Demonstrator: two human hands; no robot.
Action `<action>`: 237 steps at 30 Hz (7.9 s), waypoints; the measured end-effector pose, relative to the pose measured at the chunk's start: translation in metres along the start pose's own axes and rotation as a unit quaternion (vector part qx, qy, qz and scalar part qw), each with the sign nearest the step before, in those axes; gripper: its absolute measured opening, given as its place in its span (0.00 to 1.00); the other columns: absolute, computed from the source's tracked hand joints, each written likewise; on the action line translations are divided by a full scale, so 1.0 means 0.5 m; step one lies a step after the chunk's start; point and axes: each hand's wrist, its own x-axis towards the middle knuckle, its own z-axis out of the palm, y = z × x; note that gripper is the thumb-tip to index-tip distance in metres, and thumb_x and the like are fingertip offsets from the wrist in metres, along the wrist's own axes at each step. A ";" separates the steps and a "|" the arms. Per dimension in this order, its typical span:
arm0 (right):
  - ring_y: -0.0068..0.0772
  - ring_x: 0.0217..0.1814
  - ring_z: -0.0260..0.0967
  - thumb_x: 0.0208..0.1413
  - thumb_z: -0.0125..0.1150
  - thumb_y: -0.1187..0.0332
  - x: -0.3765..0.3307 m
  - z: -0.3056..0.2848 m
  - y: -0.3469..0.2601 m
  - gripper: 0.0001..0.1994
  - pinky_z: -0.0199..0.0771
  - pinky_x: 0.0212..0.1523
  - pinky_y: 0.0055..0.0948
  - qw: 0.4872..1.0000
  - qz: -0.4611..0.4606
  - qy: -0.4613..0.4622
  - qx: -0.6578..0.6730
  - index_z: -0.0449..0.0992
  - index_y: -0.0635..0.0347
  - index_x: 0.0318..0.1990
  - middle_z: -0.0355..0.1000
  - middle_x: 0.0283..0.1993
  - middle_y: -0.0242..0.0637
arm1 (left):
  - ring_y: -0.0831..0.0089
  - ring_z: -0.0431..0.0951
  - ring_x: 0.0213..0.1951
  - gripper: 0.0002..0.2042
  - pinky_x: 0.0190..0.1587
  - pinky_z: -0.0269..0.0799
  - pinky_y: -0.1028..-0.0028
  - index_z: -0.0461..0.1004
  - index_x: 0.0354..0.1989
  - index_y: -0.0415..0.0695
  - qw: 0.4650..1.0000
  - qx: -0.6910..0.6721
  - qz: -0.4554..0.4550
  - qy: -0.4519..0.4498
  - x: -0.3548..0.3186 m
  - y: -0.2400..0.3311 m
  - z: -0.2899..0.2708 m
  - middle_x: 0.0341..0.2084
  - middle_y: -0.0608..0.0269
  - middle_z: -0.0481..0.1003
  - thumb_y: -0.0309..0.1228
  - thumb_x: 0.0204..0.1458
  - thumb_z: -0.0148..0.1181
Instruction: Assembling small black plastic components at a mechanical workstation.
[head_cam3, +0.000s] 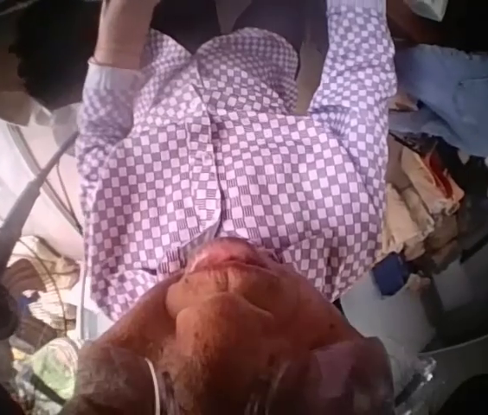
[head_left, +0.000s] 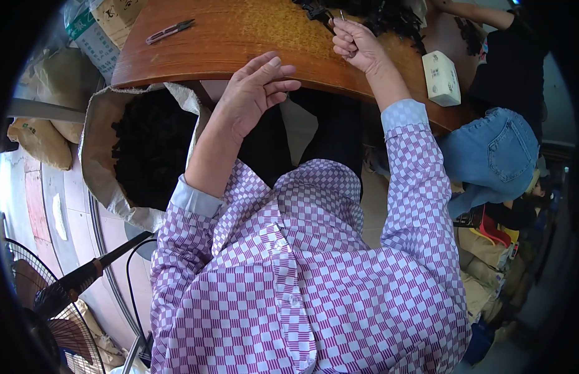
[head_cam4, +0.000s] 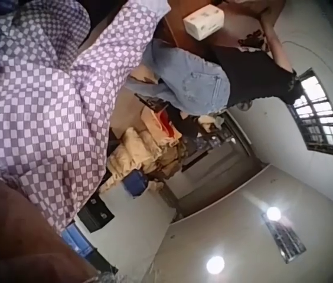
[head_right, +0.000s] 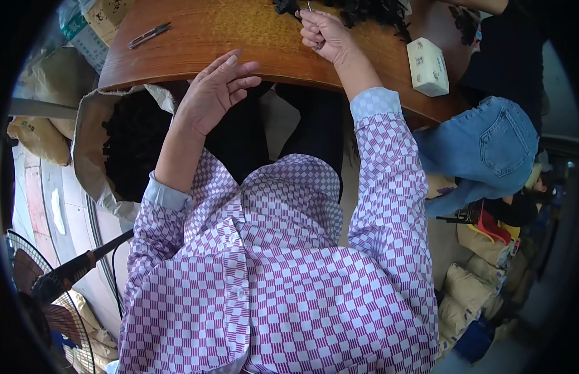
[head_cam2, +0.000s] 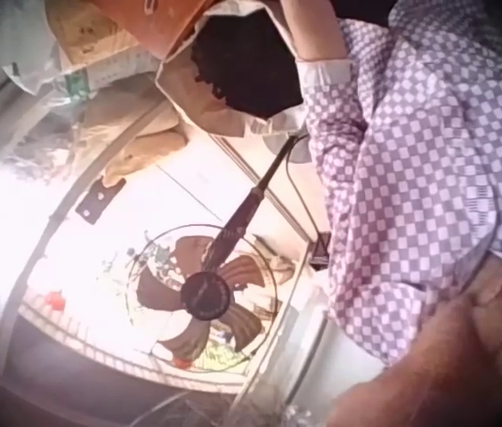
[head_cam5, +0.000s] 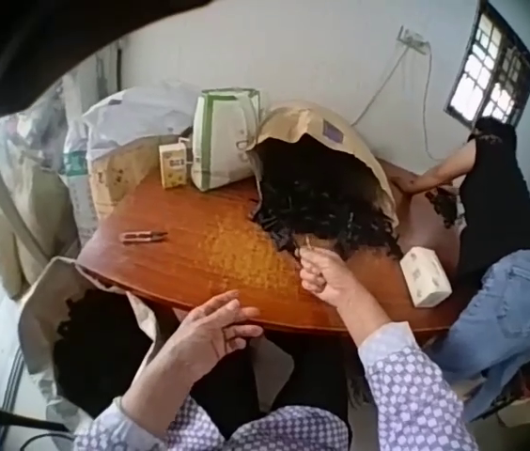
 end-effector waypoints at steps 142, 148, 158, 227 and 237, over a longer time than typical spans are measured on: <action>0.22 0.13 0.53 0.56 0.55 0.63 -0.036 -0.083 0.000 0.09 0.54 0.15 0.24 0.784 -0.076 0.250 -0.563 0.67 0.57 0.29 0.62 0.16 0.28 | 0.67 0.74 0.46 0.24 0.41 0.73 0.72 0.65 0.56 0.45 0.728 0.537 0.323 0.276 -0.151 0.061 -0.092 0.46 0.55 0.69 0.20 0.49 0.59; 0.11 0.12 0.48 0.58 0.54 0.68 -0.203 0.091 0.052 0.11 0.45 0.13 0.15 0.993 0.054 0.070 -0.079 0.63 0.51 0.24 0.55 0.16 0.20 | 0.68 0.77 0.42 0.36 0.34 0.75 0.76 0.53 0.63 0.43 0.763 0.555 0.328 0.053 -0.078 -0.012 0.043 0.54 0.52 0.65 0.19 0.44 0.63; 0.13 0.13 0.48 0.61 0.51 0.66 -0.318 0.137 0.189 0.07 0.44 0.13 0.15 0.975 0.159 0.083 0.133 0.69 0.53 0.30 0.55 0.15 0.20 | 0.62 0.78 0.38 0.33 0.36 0.75 0.68 0.55 0.63 0.49 0.733 0.646 0.208 -0.044 -0.071 -0.107 0.044 0.41 0.53 0.73 0.21 0.47 0.60; 0.06 0.18 0.57 0.58 0.58 0.66 -0.294 0.143 0.244 0.06 0.50 0.16 0.08 0.992 -0.055 0.052 0.098 0.72 0.57 0.38 0.68 0.24 0.22 | 0.78 0.77 0.26 0.16 0.25 0.71 0.85 0.65 0.56 0.41 0.993 0.050 -0.104 -0.036 -0.102 -0.086 0.036 0.31 0.65 0.73 0.27 0.60 0.48; 0.11 0.24 0.61 0.58 0.58 0.65 -0.300 0.139 0.268 0.08 0.61 0.22 0.15 0.994 -0.040 0.061 -0.085 0.73 0.61 0.33 0.67 0.24 0.25 | 0.80 0.76 0.32 0.21 0.32 0.72 0.83 0.58 0.58 0.39 0.900 0.421 -0.052 -0.100 -0.113 -0.092 0.051 0.33 0.62 0.74 0.18 0.55 0.49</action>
